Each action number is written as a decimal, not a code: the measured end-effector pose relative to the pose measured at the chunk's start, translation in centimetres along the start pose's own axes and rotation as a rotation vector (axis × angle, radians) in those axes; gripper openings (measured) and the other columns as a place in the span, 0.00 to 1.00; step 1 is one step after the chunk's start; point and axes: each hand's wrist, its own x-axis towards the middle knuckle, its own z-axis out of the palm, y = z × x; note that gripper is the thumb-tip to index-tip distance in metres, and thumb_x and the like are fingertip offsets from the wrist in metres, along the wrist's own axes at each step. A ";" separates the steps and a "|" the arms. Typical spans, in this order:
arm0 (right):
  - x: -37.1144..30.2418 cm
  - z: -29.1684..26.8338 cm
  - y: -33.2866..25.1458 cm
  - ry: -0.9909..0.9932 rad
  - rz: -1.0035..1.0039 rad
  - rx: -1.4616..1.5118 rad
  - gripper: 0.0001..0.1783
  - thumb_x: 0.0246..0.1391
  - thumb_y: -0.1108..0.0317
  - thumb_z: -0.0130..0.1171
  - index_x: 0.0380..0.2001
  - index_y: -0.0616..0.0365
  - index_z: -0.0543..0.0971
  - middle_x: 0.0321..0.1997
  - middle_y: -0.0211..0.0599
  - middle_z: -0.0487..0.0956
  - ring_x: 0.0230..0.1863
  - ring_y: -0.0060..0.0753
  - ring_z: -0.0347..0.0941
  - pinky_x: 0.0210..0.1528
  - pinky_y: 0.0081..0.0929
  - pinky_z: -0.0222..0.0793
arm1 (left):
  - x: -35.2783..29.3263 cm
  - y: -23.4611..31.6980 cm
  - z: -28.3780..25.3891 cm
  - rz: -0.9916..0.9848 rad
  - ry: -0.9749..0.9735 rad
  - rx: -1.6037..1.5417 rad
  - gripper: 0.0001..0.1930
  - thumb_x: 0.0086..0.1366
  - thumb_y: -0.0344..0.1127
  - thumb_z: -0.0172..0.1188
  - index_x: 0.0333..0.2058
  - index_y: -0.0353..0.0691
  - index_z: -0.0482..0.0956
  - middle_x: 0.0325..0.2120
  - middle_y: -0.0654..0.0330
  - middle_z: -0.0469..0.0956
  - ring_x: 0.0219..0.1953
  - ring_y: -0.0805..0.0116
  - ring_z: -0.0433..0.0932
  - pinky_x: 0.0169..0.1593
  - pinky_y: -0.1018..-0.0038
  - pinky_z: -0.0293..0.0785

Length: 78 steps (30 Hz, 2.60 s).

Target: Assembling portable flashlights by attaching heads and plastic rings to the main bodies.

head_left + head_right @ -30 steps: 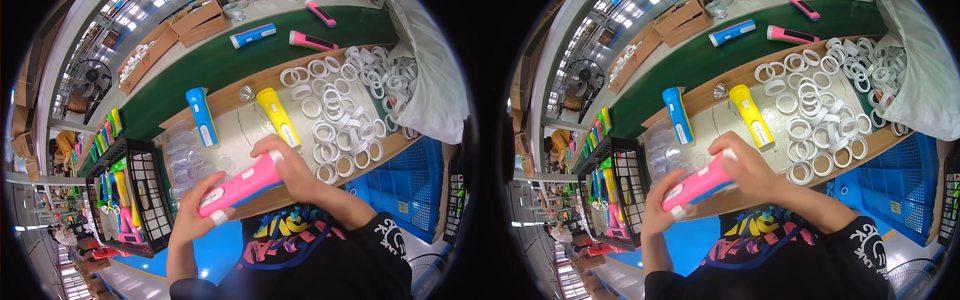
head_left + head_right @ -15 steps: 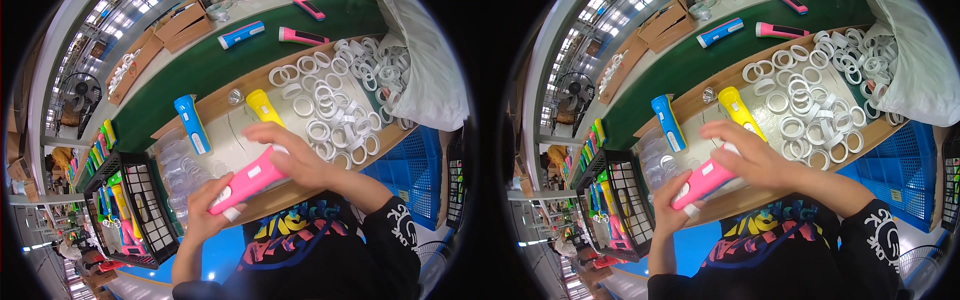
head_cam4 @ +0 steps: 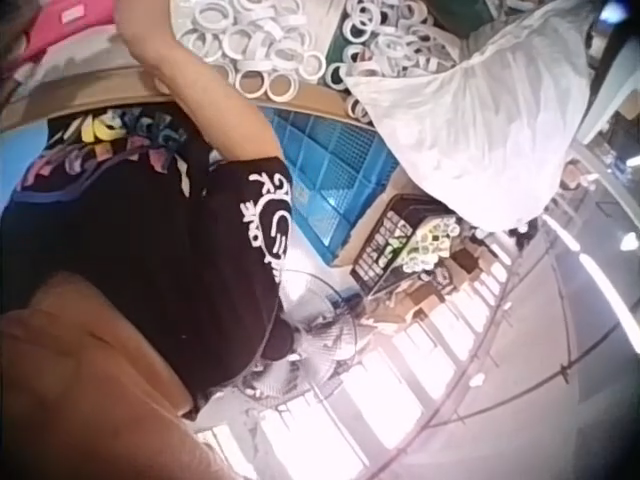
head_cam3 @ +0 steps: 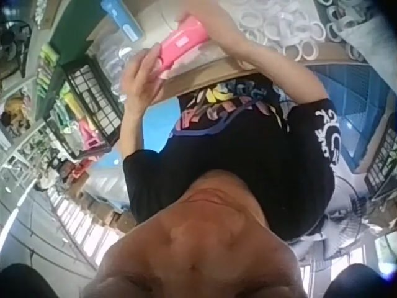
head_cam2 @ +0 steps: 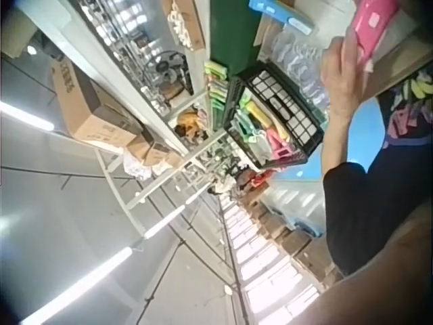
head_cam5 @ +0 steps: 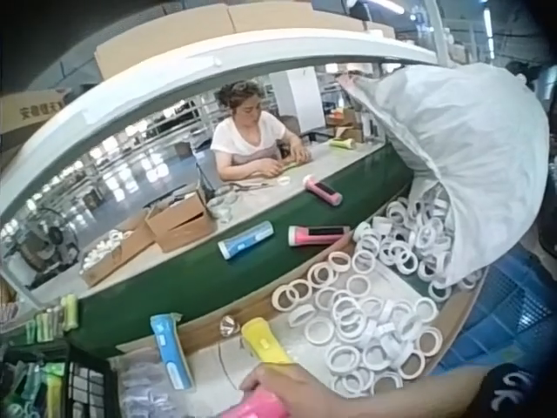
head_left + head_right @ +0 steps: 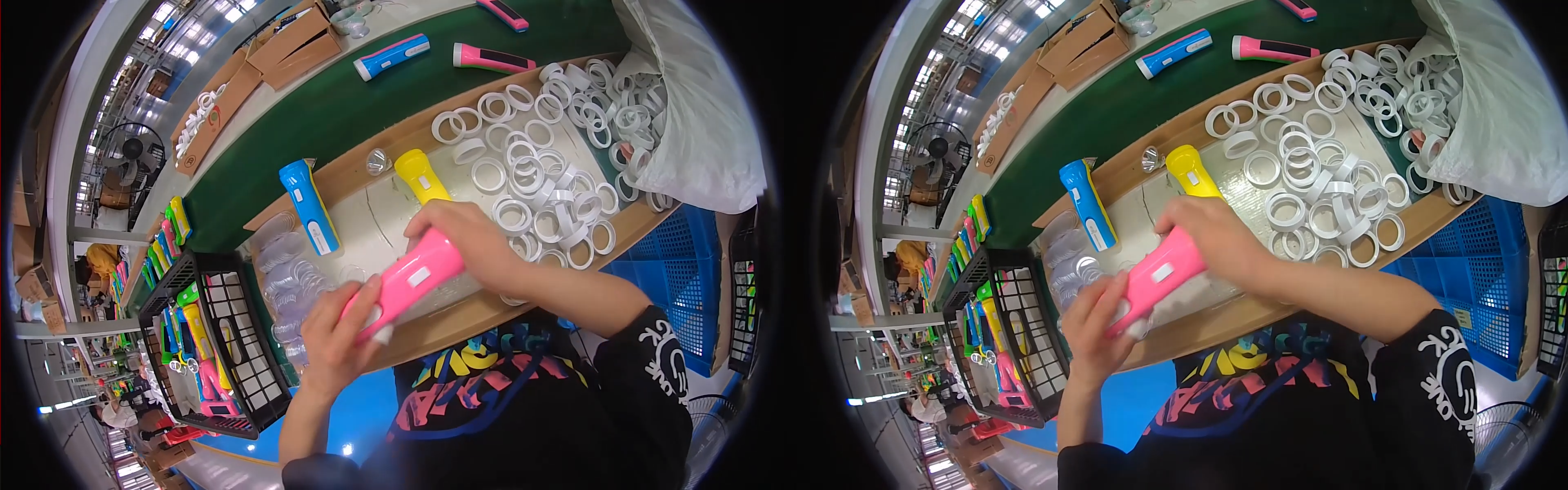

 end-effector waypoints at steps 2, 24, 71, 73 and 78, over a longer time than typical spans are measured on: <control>1.3 1.3 4.1 0.089 0.489 0.694 0.17 0.59 0.57 0.43 0.35 0.60 0.74 0.36 0.39 0.76 0.40 0.34 0.72 0.45 0.27 0.67 | 0.4 -0.6 1.4 0.205 0.014 0.276 0.31 0.35 0.26 0.67 0.46 0.41 0.77 0.37 0.56 0.75 0.26 0.59 0.72 0.31 0.70 0.72; -1.2 -0.6 3.4 -0.160 -0.045 0.806 0.31 0.59 0.47 0.46 0.57 0.59 0.63 0.56 0.47 0.68 0.56 0.41 0.65 0.59 0.38 0.60 | -4.0 1.2 7.5 -1.068 -0.216 -2.099 0.35 0.54 0.56 0.60 0.52 0.37 0.64 0.35 0.43 0.75 0.28 0.63 0.74 0.27 0.75 0.69; -2.4 0.8 3.8 0.043 0.015 0.929 0.22 0.53 0.56 0.56 0.45 0.59 0.66 0.44 0.45 0.73 0.48 0.38 0.72 0.51 0.35 0.69 | -1.6 5.8 8.7 -0.809 -0.227 -1.172 0.23 0.53 0.30 0.63 0.47 0.35 0.66 0.32 0.57 0.74 0.30 0.66 0.76 0.35 0.74 0.72; -2.4 0.7 3.6 0.044 0.022 0.936 0.22 0.52 0.57 0.56 0.45 0.59 0.66 0.44 0.45 0.73 0.47 0.38 0.72 0.51 0.35 0.69 | -1.4 6.1 8.4 -0.863 -0.266 -1.297 0.20 0.54 0.29 0.61 0.45 0.36 0.66 0.30 0.59 0.73 0.24 0.68 0.74 0.30 0.77 0.71; -2.2 1.5 3.1 -0.004 -0.082 0.992 0.23 0.45 0.52 0.58 0.36 0.56 0.65 0.36 0.44 0.73 0.39 0.39 0.74 0.49 0.37 0.68 | -2.1 7.1 8.5 -0.783 -0.396 -2.266 0.21 0.54 0.30 0.60 0.46 0.36 0.63 0.23 0.56 0.70 0.20 0.69 0.71 0.22 0.77 0.67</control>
